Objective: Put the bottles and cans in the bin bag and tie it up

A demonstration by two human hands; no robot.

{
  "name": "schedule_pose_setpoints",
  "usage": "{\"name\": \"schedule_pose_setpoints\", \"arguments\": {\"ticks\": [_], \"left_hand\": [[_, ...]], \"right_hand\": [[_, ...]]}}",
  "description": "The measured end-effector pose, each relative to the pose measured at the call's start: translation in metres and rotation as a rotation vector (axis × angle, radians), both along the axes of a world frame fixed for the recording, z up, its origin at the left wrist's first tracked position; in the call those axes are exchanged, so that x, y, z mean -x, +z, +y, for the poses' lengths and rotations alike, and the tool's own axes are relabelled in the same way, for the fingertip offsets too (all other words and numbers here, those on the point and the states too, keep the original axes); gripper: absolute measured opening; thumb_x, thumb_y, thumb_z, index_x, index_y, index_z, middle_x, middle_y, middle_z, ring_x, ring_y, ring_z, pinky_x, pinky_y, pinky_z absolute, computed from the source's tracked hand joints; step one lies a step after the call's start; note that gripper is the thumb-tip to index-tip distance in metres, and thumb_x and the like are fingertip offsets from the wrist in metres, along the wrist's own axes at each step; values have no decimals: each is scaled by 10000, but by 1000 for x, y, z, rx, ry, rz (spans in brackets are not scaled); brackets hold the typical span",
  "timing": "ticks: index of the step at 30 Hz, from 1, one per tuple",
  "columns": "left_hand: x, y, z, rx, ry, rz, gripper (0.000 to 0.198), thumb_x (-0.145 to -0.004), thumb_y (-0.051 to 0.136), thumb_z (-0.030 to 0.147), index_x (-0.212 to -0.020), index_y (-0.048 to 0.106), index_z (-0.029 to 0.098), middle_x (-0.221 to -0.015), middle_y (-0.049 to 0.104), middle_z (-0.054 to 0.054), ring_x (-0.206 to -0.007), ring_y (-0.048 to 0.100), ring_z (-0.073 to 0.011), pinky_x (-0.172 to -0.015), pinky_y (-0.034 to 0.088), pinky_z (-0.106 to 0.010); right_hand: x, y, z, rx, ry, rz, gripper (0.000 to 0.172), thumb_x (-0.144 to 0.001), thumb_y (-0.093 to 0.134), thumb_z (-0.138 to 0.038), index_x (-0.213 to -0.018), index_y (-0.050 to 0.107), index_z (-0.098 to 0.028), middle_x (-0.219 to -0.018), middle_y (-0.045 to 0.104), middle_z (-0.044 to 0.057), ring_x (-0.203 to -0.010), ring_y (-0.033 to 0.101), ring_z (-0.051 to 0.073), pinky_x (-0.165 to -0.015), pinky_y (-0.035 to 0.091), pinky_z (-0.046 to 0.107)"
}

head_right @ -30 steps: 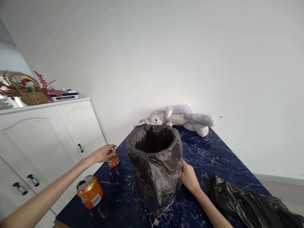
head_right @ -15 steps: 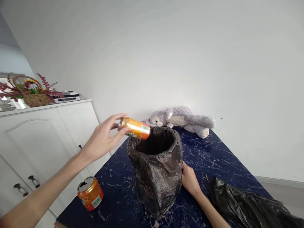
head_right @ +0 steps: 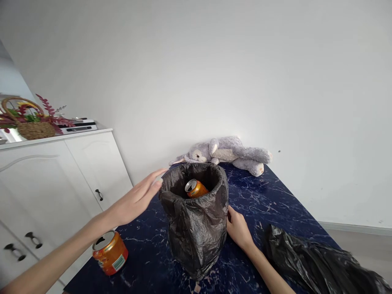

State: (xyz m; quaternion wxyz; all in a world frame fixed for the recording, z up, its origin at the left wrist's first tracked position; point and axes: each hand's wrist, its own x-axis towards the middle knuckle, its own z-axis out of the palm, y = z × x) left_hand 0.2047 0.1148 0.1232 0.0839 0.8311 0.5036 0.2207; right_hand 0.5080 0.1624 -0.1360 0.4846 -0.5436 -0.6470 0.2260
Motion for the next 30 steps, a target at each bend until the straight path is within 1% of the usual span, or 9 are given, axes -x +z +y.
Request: {"name": "schedule_pose_setpoints", "arguments": {"ticks": [6, 9, 12, 15, 19, 22, 24, 26, 30], "left_hand": [[80, -15, -17, 207, 228, 156, 799, -1001, 443, 776, -1665, 359, 340, -1712, 436, -73, -1508, 502, -388, -1173, 486, -502], [132, -51, -33, 366, 191, 242, 818, -895, 651, 752, -1602, 502, 369, -1644, 537, -67, -1420, 600, -394, -1055, 580, -426], [169, -95, -48, 288, 167, 279, 733, -876, 703, 632, -1555, 575, 389, -1659, 518, -64, -1488, 518, -418, -1036, 581, -425], [178, -109, -53, 219, 225, 329, 609, -915, 654, 524, -1513, 616, 412, -1634, 547, -65, -1490, 510, -425, -1056, 562, -480], [143, -54, -47, -18, 234, 219, 525, -948, 601, 647, -1389, 691, 378, -1443, 684, -73, -1197, 711, -368, -947, 597, -446], [91, 5, -47, -430, 296, 18, 499, -952, 620, 673, -1322, 660, 341, -1331, 710, -51, -1128, 700, -323, -925, 568, -408], [52, 30, -47, -502, 268, -111, 433, -973, 641, 620, -1309, 643, 346, -1316, 704, -30, -1111, 691, -285, -827, 568, -349], [15, 39, -43, -455, 85, -177, 395, -994, 667, 546, -1333, 624, 347, -1322, 697, -21, -1133, 689, -250, -880, 571, -336], [-39, 30, -13, -260, -261, -136, 397, -1016, 670, 475, -1377, 606, 323, -1430, 653, -50, -1262, 654, -256, -1022, 560, -392]], "right_hand": [[0, 0, 0, -3, 7, -22, 183, -865, 463, -366, -848, 609, -259, -695, 706, 48, -613, 625, 244, -753, 507, 351], [0, 1, 0, -3, 6, -28, 174, -861, 457, -367, -839, 596, -264, -685, 692, 43, -607, 608, 243, -762, 501, 359], [0, 2, -1, 1, 7, -33, 185, -844, 454, -356, -845, 612, -259, -685, 695, 49, -614, 614, 248, -749, 494, 357], [0, 3, -1, 7, 11, -34, 229, -833, 454, -366, -871, 647, -248, -724, 725, 73, -655, 651, 268, -711, 484, 350], [-1, 3, -1, 11, 11, -31, 239, -823, 467, -379, -873, 659, -246, -742, 742, 83, -715, 692, 288, -706, 489, 346], [-1, 2, 0, 12, 7, -22, 224, -811, 479, -375, -868, 652, -245, -749, 750, 89, -754, 712, 301, -719, 501, 345], [-1, 1, 0, 13, 6, -13, 222, -814, 480, -373, -871, 650, -242, -788, 768, 102, -777, 722, 305, -725, 507, 344], [-1, 0, 0, 13, 5, -6, 222, -819, 479, -372, -874, 649, -240, -823, 781, 109, -781, 722, 304, -725, 509, 343], [-1, -1, 2, 12, -3, 1, 192, -815, 485, -374, -842, 625, -246, -771, 758, 88, -761, 708, 295, -732, 506, 342]]}}
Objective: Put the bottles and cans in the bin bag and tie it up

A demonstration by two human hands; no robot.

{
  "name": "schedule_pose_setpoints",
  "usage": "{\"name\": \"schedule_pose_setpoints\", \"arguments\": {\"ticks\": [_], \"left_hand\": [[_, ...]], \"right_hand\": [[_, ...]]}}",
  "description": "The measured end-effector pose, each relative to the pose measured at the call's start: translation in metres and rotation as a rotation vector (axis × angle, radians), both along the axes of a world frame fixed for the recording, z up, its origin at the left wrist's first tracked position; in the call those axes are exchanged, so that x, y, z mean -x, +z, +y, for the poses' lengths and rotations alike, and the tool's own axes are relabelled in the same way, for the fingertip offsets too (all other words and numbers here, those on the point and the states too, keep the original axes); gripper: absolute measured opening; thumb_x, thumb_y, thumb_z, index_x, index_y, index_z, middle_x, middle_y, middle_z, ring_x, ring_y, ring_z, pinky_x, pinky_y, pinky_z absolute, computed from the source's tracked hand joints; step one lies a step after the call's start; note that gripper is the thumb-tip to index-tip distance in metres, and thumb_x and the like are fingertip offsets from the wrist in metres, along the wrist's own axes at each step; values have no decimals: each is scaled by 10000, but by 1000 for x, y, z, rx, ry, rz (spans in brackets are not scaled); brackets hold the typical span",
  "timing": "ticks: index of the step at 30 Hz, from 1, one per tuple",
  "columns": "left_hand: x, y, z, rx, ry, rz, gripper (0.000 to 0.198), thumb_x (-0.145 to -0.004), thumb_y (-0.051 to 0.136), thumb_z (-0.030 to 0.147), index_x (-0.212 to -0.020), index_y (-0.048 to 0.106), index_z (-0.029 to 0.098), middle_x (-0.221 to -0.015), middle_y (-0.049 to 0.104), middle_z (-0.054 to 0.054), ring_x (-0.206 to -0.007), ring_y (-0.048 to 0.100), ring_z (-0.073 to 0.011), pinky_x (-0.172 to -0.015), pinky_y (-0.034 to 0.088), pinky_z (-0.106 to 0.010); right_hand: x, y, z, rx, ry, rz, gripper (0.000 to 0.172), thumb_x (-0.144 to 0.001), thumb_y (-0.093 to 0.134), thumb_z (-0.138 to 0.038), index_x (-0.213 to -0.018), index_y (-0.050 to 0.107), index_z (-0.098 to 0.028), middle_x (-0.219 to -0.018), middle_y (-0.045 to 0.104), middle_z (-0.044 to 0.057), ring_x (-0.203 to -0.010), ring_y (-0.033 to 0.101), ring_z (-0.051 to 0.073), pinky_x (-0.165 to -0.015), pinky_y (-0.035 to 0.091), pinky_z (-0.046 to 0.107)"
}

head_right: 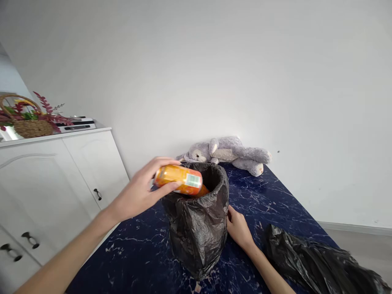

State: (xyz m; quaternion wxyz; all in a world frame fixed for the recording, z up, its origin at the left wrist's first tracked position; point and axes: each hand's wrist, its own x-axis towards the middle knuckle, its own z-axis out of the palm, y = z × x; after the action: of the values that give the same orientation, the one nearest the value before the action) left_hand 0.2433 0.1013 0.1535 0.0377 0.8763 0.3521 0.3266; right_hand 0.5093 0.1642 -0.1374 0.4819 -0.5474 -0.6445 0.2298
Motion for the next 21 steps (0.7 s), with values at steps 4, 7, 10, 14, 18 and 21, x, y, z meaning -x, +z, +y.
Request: {"name": "schedule_pose_setpoints", "arguments": {"ticks": [4, 7, 10, 14, 18, 21], "left_hand": [[-18, -14, 27, 140, -97, 54, 492, -1005, 680, 492, -1453, 553, 334, -1522, 624, -58, -1364, 620, -291, -1134, 518, -471], [-11, -28, 35, 94, -18, -82, 465, -1065, 565, 530, -1482, 525, 327, -1573, 593, -56, -1488, 517, -281, -1266, 383, -492], [6, -46, 42, 139, 122, -300, 455, -1085, 473, 587, -1421, 551, 292, -1553, 602, -77, -1485, 517, -269, -1281, 351, -462], [24, -63, 48, 449, 320, -454, 532, -1035, 455, 710, -1336, 589, 292, -1554, 590, -87, -1473, 515, -285, -1236, 377, -438], [25, -64, 45, 681, 382, -562, 593, -939, 582, 741, -1277, 622, 255, -1411, 670, -95, -1352, 589, -313, -1119, 444, -418], [20, -64, 42, 718, 350, -584, 605, -868, 659, 730, -1185, 654, 214, -1213, 722, -85, -1152, 660, -305, -945, 489, -378]], "right_hand": [[-1, -1, 3, 8, -2, 1, 142, -792, 492, -345, -805, 603, -257, -739, 736, 64, -745, 696, 278, -737, 502, 335], [-2, -2, 5, 21, -4, 9, 130, -789, 517, -321, -809, 628, -258, -753, 742, 59, -764, 701, 270, -746, 506, 323], [-2, -1, 5, 40, -5, 20, 121, -789, 544, -304, -812, 654, -257, -748, 742, 54, -780, 705, 266, -750, 509, 312], [-2, 3, 4, 60, 5, 44, 122, -790, 571, -307, -813, 677, -252, -739, 740, 44, -778, 702, 262, -747, 517, 310], [-2, 7, 1, 74, 27, 86, 141, -793, 597, -333, -818, 699, -238, -741, 740, 43, -777, 695, 265, -758, 531, 329], [0, 11, -2, 93, 60, 134, 191, -816, 620, -386, -862, 720, -229, -714, 726, 35, -778, 688, 270, -773, 549, 351]]}}
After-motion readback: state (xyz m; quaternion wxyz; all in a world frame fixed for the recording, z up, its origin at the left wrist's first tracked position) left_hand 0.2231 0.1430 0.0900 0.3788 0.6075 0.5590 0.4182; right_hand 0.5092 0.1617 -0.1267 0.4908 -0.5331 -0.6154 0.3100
